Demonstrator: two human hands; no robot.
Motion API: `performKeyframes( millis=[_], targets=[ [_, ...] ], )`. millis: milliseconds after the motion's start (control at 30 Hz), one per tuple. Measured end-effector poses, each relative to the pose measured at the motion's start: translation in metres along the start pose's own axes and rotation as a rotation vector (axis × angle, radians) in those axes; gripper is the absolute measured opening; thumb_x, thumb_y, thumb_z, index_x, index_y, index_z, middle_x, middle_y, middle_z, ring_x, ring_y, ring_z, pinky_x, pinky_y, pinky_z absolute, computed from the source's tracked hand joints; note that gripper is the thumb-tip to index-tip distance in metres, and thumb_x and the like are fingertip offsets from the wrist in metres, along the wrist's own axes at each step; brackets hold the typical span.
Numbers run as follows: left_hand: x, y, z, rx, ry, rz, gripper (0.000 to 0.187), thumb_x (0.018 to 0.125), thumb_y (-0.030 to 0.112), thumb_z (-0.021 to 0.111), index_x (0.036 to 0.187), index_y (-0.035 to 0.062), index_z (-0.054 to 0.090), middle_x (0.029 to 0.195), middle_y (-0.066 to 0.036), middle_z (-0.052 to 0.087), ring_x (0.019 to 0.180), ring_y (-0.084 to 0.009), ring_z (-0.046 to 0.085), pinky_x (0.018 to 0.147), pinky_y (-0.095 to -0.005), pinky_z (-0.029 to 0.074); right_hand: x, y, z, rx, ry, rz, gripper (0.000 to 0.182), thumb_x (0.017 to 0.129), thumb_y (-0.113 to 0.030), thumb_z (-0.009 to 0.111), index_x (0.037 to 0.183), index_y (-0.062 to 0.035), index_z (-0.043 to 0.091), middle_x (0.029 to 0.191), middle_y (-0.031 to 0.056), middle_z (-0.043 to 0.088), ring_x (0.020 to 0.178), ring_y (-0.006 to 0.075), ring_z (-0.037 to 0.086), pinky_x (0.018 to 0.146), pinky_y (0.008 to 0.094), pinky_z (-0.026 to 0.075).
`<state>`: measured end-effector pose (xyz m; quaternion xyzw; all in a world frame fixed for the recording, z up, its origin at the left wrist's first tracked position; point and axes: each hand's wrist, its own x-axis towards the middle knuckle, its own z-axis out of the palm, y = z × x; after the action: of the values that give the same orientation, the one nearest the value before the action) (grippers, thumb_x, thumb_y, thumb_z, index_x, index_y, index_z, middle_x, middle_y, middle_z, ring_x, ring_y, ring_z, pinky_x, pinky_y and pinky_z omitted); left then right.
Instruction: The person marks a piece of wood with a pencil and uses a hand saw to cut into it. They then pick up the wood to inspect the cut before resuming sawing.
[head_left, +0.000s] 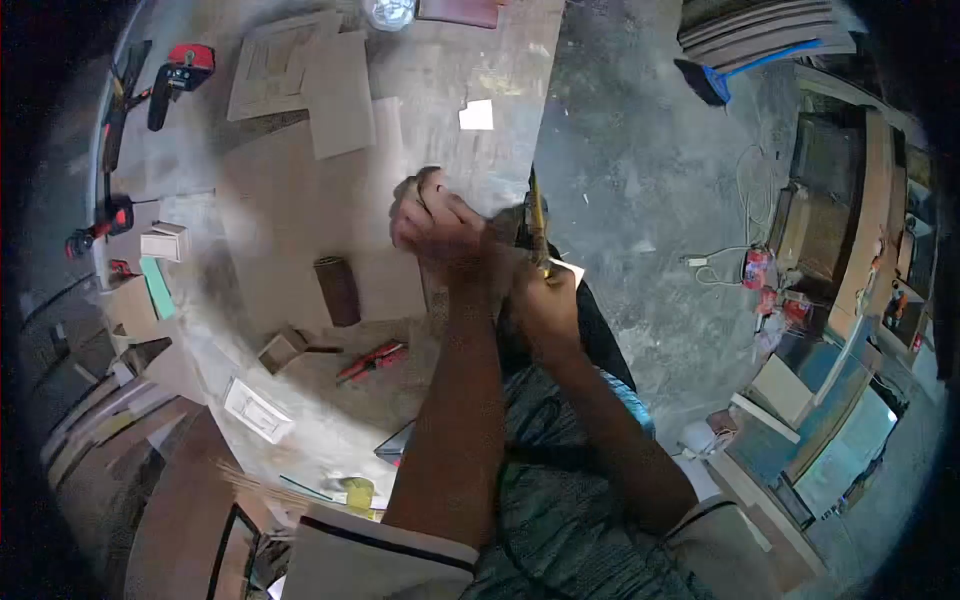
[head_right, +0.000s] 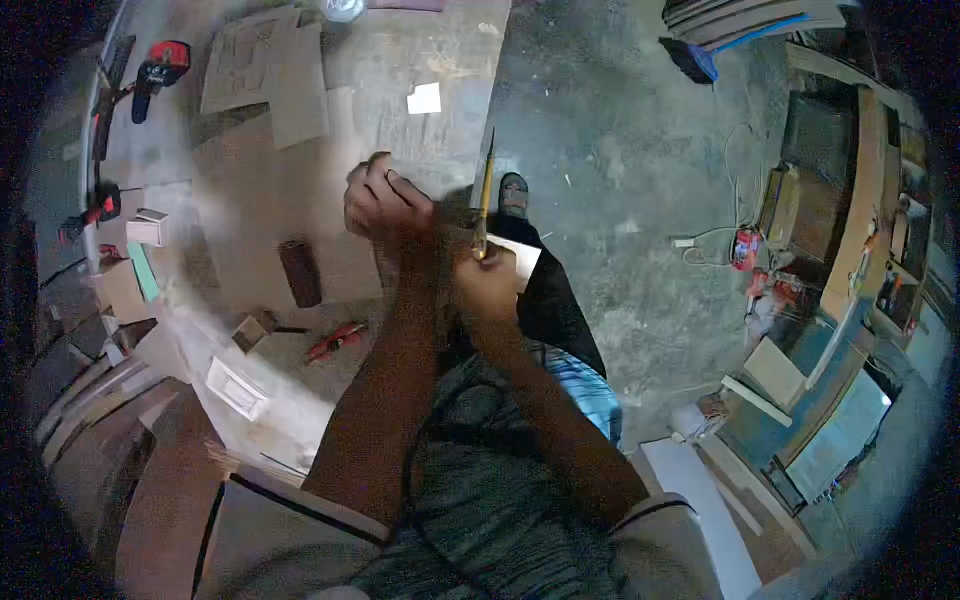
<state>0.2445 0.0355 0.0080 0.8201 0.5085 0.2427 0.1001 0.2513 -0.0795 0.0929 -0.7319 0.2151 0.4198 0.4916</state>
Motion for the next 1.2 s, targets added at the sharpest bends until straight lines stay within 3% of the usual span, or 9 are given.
performKeyframes(
  millis=[167, 233, 467, 600, 667, 767, 900, 1100, 1200],
  targets=[
    [-0.002, -0.006, 0.009, -0.038, 0.004, -0.001, 0.033, 0.097, 0.016, 0.055, 0.128, 0.0127, 0.066, 0.132, -0.012, 0.061, 0.126, -0.0361, 0.054, 0.110, -0.0543, 0.036, -0.011, 0.025, 0.005, -0.019, 0.033, -0.431, 0.033, 0.105, -0.025, 0.063, 0.080, -0.0038, 0.058, 0.067, -0.0017, 0.056, 0.053, 0.0095, 0.051, 0.046, 0.0296, 0.038],
    [-0.003, -0.003, 0.005, -0.041, 0.034, -0.001, 0.033, 0.095, 0.016, 0.056, 0.126, 0.0138, 0.066, 0.133, -0.011, 0.061, 0.128, -0.0348, 0.054, 0.109, -0.0531, 0.037, -0.042, -0.017, -0.003, 0.075, -0.068, -0.124, 0.031, 0.104, -0.023, 0.063, 0.078, -0.0061, 0.058, 0.063, -0.0023, 0.054, 0.049, 0.0085, 0.049, 0.044, 0.0292, 0.038],
    [-0.006, -0.002, 0.008, -0.058, 0.061, -0.017, 0.036, 0.094, 0.020, 0.052, 0.126, 0.0143, 0.065, 0.133, -0.012, 0.060, 0.126, -0.0355, 0.054, 0.107, -0.0518, 0.038, -0.048, -0.012, -0.015, 0.125, -0.006, -0.060, 0.031, 0.103, -0.020, 0.062, 0.075, -0.0077, 0.056, 0.061, -0.0024, 0.052, 0.047, 0.0077, 0.047, 0.043, 0.0299, 0.038],
    [-0.005, -0.005, 0.007, -0.034, 0.050, 0.012, 0.040, 0.092, 0.019, 0.054, 0.130, 0.0142, 0.065, 0.134, -0.013, 0.059, 0.127, -0.0351, 0.054, 0.107, -0.0519, 0.038, 0.004, 0.032, -0.001, -0.016, 0.097, -0.122, 0.022, 0.102, -0.020, 0.063, 0.086, -0.0066, 0.059, 0.062, -0.0021, 0.051, 0.049, 0.0094, 0.050, 0.044, 0.0303, 0.039],
    [-0.004, -0.003, 0.008, -0.033, 0.061, -0.005, 0.043, 0.089, 0.015, 0.057, 0.132, 0.0133, 0.065, 0.135, -0.012, 0.059, 0.128, -0.0362, 0.052, 0.108, -0.0529, 0.038, -0.007, 0.011, -0.010, -0.120, 0.077, 0.051, 0.017, 0.101, -0.023, 0.066, 0.097, -0.0082, 0.060, 0.067, -0.0022, 0.054, 0.051, 0.0078, 0.051, 0.044, 0.0284, 0.039],
    [0.000, -0.001, 0.007, -0.060, 0.097, 0.027, 0.036, 0.095, 0.018, 0.054, 0.128, 0.0161, 0.067, 0.132, -0.011, 0.061, 0.124, -0.0367, 0.055, 0.106, -0.0516, 0.037, -0.023, 0.011, -0.016, 0.063, -0.033, -0.115, 0.016, 0.101, -0.019, 0.067, 0.091, -0.0086, 0.059, 0.061, -0.0026, 0.052, 0.045, 0.0087, 0.048, 0.039, 0.0286, 0.037],
    [-0.010, -0.008, 0.002, -0.002, -0.012, 0.008, 0.039, 0.092, 0.012, 0.056, 0.129, 0.0150, 0.066, 0.133, -0.012, 0.059, 0.126, -0.0369, 0.053, 0.109, -0.0524, 0.036, -0.014, -0.004, -0.008, 0.090, -0.077, -0.032, 0.032, 0.105, -0.026, 0.061, 0.078, -0.0094, 0.054, 0.060, -0.0013, 0.053, 0.045, 0.0090, 0.050, 0.039, 0.0298, 0.039],
    [-0.003, -0.008, 0.011, -0.006, 0.075, 0.036, 0.037, 0.091, 0.018, 0.057, 0.125, 0.0141, 0.068, 0.130, -0.012, 0.060, 0.124, -0.0361, 0.054, 0.110, -0.0523, 0.035, -0.055, -0.014, -0.010, 0.013, -0.056, -0.074, 0.031, 0.105, -0.026, 0.062, 0.080, -0.0113, 0.053, 0.063, -0.0026, 0.053, 0.046, 0.0072, 0.046, 0.040, 0.0294, 0.038],
    [-0.004, 0.000, 0.000, -0.037, -0.042, -0.038, 0.040, 0.087, 0.006, 0.058, 0.125, 0.0119, 0.068, 0.131, -0.011, 0.061, 0.125, -0.0362, 0.053, 0.112, -0.0541, 0.036, -0.045, 0.003, -0.016, 0.075, -0.065, -0.018, 0.029, 0.104, -0.025, 0.064, 0.082, -0.0094, 0.056, 0.063, -0.0020, 0.053, 0.048, 0.0084, 0.048, 0.041, 0.0287, 0.037]
  ],
)
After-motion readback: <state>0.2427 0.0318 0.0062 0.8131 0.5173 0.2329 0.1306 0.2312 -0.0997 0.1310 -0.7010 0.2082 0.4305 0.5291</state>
